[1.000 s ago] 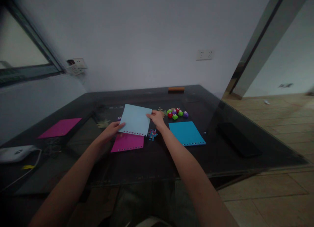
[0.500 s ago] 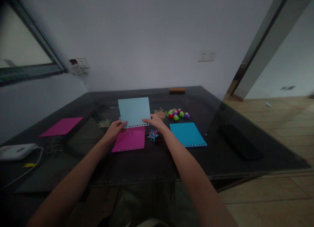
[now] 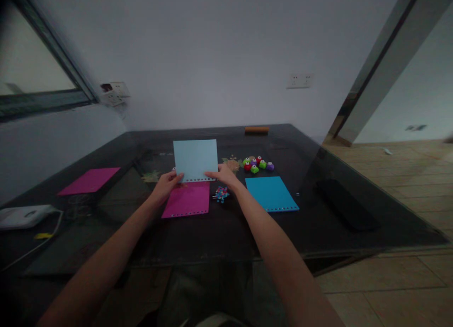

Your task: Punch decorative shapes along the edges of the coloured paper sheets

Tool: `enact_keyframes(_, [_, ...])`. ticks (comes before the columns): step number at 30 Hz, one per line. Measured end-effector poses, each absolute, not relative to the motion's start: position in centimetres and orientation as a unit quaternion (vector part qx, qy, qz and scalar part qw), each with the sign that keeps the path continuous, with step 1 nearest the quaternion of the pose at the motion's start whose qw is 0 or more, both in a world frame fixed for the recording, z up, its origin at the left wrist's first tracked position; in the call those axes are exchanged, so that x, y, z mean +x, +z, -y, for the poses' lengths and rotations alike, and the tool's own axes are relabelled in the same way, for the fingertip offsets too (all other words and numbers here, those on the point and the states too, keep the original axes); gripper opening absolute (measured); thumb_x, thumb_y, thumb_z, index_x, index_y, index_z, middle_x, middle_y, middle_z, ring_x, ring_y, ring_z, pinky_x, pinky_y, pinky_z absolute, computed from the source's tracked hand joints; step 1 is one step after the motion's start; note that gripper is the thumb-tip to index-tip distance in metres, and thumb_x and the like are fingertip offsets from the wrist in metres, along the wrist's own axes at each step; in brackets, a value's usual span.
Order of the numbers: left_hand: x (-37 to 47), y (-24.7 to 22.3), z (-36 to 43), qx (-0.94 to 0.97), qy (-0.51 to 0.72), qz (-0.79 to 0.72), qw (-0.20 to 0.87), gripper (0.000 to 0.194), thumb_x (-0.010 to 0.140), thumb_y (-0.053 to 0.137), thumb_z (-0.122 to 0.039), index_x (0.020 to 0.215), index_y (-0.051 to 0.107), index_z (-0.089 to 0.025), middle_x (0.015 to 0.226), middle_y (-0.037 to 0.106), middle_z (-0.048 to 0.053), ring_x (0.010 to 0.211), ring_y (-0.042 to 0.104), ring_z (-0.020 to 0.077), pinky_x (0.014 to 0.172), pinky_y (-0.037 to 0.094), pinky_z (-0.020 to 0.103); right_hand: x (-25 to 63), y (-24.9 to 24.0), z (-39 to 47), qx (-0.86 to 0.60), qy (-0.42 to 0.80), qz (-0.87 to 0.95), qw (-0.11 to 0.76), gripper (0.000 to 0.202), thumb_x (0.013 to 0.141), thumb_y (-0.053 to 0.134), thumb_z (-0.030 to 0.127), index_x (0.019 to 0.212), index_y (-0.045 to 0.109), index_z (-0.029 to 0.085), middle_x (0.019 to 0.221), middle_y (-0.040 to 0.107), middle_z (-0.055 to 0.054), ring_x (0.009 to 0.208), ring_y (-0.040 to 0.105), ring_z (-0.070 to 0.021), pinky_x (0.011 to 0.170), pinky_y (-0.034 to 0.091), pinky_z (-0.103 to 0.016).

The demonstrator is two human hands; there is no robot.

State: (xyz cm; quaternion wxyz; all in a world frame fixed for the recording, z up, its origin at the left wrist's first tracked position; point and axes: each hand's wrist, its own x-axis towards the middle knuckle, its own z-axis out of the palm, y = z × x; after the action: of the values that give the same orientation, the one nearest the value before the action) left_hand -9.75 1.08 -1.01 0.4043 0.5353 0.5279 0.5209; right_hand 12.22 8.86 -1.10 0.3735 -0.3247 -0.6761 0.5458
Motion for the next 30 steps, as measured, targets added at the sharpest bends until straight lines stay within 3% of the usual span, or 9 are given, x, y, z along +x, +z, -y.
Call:
enact_keyframes(7, [-9.6, -1.2, -1.2, 0.540, 0.523, -0.514, 0.413, 0.031, 0.071, 0.064, -0.041, 0.082, 0.062, -0.013, 0.070, 0.067, 0.004, 0.056, 0.062, 0.0147, 0.059, 0.053, 0.029, 12.1, -1.5, -9.0, -0.315, 0.524, 0.683, 0.401, 0.042, 0.061, 0.074, 0.028, 0.098, 0.064, 0.010, 0.099, 0.068, -0.010, 0.085, 0.063, -0.0182, 0.083, 0.049, -0.035])
enact_keyframes(12, [-9.6, -1.3, -1.3, 0.542, 0.522, -0.514, 0.412, 0.031, 0.071, 0.064, -0.041, 0.085, 0.063, -0.013, 0.078, 0.068, 0.005, 0.057, 0.062, 0.0139, 0.060, 0.053, 0.029, 12.1, -1.6, -9.1, -0.317, 0.480, 0.708, 0.410, 0.047, 0.061, 0.074, 0.026, 0.104, 0.062, 0.011, 0.101, 0.067, -0.010, 0.089, 0.062, -0.0194, 0.084, 0.049, -0.035])
enact_keyframes(25, [-10.0, -1.2, -1.4, 0.581, 0.493, -0.538, 0.359, 0.032, 0.073, 0.060, -0.043, 0.085, 0.065, -0.014, 0.077, 0.067, 0.006, 0.061, 0.060, 0.0164, 0.061, 0.049, 0.030, 12.1, -1.3, -8.9, -0.340, 0.471, 0.707, 0.403, 0.036, 0.064, 0.072, 0.024, 0.096, 0.063, 0.010, 0.092, 0.067, -0.010, 0.078, 0.063, -0.0161, 0.076, 0.051, -0.031])
enact_keyframes(30, [-11.0, -1.2, -1.9, 0.605, 0.489, -0.559, 0.286, 0.035, 0.077, 0.052, -0.047, 0.074, 0.064, -0.015, 0.067, 0.064, 0.004, 0.058, 0.056, 0.0153, 0.056, 0.047, 0.027, 12.1, -1.0, -8.7, -0.346, 0.470, 0.700, 0.410, 0.032, 0.064, 0.071, 0.022, 0.093, 0.063, 0.011, 0.089, 0.068, -0.008, 0.076, 0.062, -0.0156, 0.073, 0.052, -0.031])
